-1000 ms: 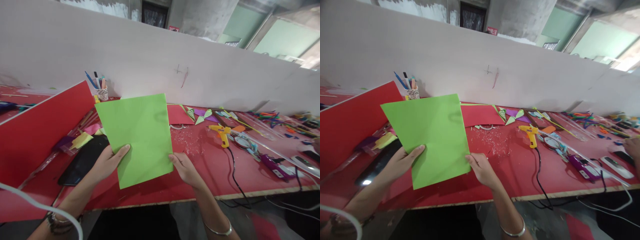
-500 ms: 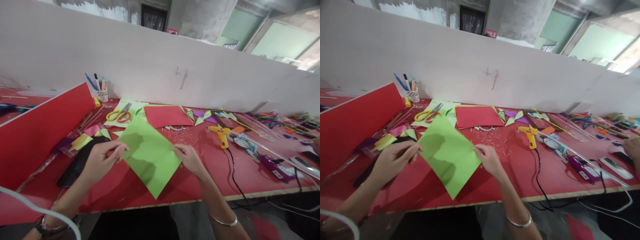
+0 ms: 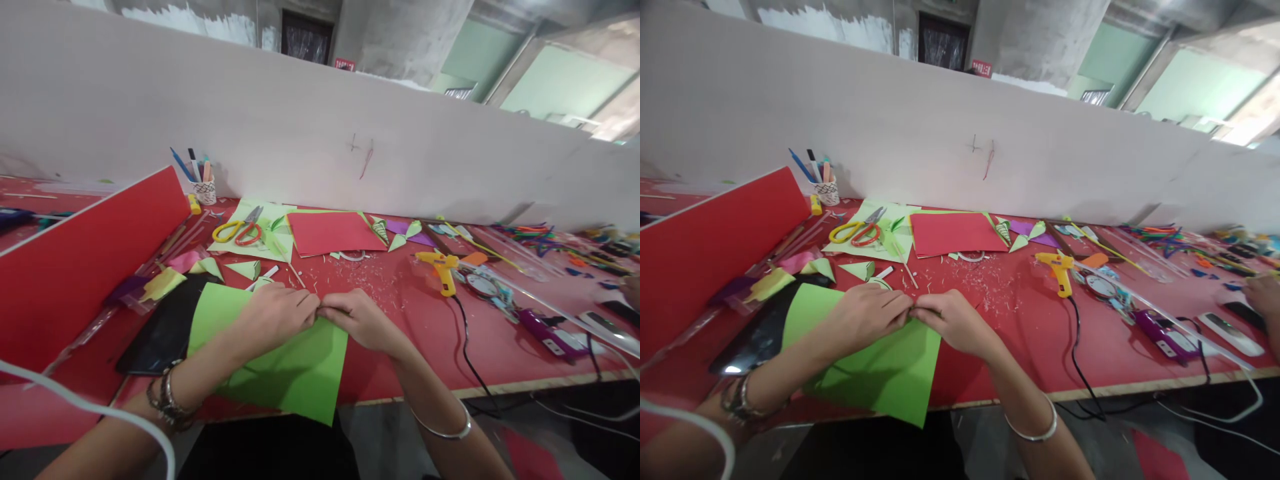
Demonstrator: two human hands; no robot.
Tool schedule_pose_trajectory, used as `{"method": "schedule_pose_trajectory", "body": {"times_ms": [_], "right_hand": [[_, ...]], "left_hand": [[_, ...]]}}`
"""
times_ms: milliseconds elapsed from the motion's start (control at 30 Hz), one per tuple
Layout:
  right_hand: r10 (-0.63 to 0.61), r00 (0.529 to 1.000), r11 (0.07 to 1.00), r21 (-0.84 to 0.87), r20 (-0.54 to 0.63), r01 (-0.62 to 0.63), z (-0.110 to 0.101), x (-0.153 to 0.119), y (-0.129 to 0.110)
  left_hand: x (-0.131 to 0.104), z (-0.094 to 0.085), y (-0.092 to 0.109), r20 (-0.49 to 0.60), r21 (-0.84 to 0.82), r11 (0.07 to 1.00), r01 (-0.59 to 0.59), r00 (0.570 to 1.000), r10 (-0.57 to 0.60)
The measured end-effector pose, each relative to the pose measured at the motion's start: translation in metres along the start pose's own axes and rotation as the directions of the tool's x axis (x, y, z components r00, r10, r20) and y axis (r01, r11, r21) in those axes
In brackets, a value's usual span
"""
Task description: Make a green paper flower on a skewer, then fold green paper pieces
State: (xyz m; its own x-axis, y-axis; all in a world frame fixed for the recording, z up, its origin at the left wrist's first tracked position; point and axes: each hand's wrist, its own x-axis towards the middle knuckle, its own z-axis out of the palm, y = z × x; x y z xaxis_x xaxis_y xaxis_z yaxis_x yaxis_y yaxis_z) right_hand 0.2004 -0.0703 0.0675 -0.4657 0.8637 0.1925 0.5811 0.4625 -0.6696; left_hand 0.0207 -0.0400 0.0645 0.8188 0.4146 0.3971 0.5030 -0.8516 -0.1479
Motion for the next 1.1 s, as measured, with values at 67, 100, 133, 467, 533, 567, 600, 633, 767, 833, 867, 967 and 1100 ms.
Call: {"method": "schedule_pose_trajectory", "body": {"times_ms": [67,100,133,467,533,567,600,633,767,833,867,967,1100], "right_hand": [[0.008,1.000,1.000,0.019,0.016,-0.008,-0.001,-0.001,0.003],[0.017,1.000,0.999,0.035,0.020,-0.018,-0.003,-0.001,0.005],[0.029,0.999,0.998,0.053,0.024,-0.030,-0.005,-0.002,0.008],[0.143,0.983,0.988,0.045,0.114,-0.149,-0.041,-0.022,0.041],[0.147,0.981,0.988,0.029,0.129,-0.152,-0.045,-0.024,0.045],[0.152,0.980,0.987,0.026,0.129,-0.156,-0.046,-0.025,0.046],[0.157,0.979,0.986,0.027,0.131,-0.162,-0.045,-0.024,0.047],[0.159,0.978,0.986,0.031,0.138,-0.164,-0.044,-0.022,0.047],[0.115,0.971,0.990,0.057,0.211,-0.129,-0.034,-0.010,0.041],[0.081,0.967,0.993,0.063,0.243,-0.099,-0.031,-0.003,0.037],[0.074,0.966,0.994,0.058,0.250,-0.091,-0.031,-0.001,0.036],[0.070,0.967,0.998,-0.020,0.246,-0.067,-0.031,0.004,0.034],[-0.015,0.995,0.933,-0.357,0.101,0.050,-0.020,0.008,0.024]], "left_hand": [[-0.003,0.003,-0.005,-0.025,0.001,1.000,-0.006,1.000,0.006],[-0.005,0.004,-0.009,-0.040,0.011,1.000,-0.014,0.999,0.015],[-0.007,0.005,-0.014,-0.050,0.027,0.999,-0.018,0.999,0.020],[-0.045,0.004,-0.066,0.005,0.122,0.992,0.038,0.999,-0.039],[-0.052,-0.001,-0.075,0.035,0.118,0.986,0.117,0.992,-0.122],[-0.054,-0.004,-0.078,0.032,0.141,0.970,0.199,0.978,-0.206],[-0.054,-0.007,-0.080,0.013,0.134,0.953,0.273,0.961,-0.277],[-0.054,-0.010,-0.079,-0.002,0.101,0.938,0.332,0.943,-0.333],[-0.042,-0.021,-0.063,0.171,-0.191,0.921,0.340,0.935,-0.310],[-0.035,-0.022,-0.053,0.337,-0.289,0.910,0.298,0.921,-0.195],[-0.033,-0.022,-0.049,0.399,-0.310,0.903,0.296,0.903,-0.158],[-0.030,-0.016,-0.043,0.497,-0.369,0.886,0.282,0.865,-0.068],[-0.028,-0.010,-0.035,0.525,-0.439,0.830,0.345,0.848,-0.075]]}}
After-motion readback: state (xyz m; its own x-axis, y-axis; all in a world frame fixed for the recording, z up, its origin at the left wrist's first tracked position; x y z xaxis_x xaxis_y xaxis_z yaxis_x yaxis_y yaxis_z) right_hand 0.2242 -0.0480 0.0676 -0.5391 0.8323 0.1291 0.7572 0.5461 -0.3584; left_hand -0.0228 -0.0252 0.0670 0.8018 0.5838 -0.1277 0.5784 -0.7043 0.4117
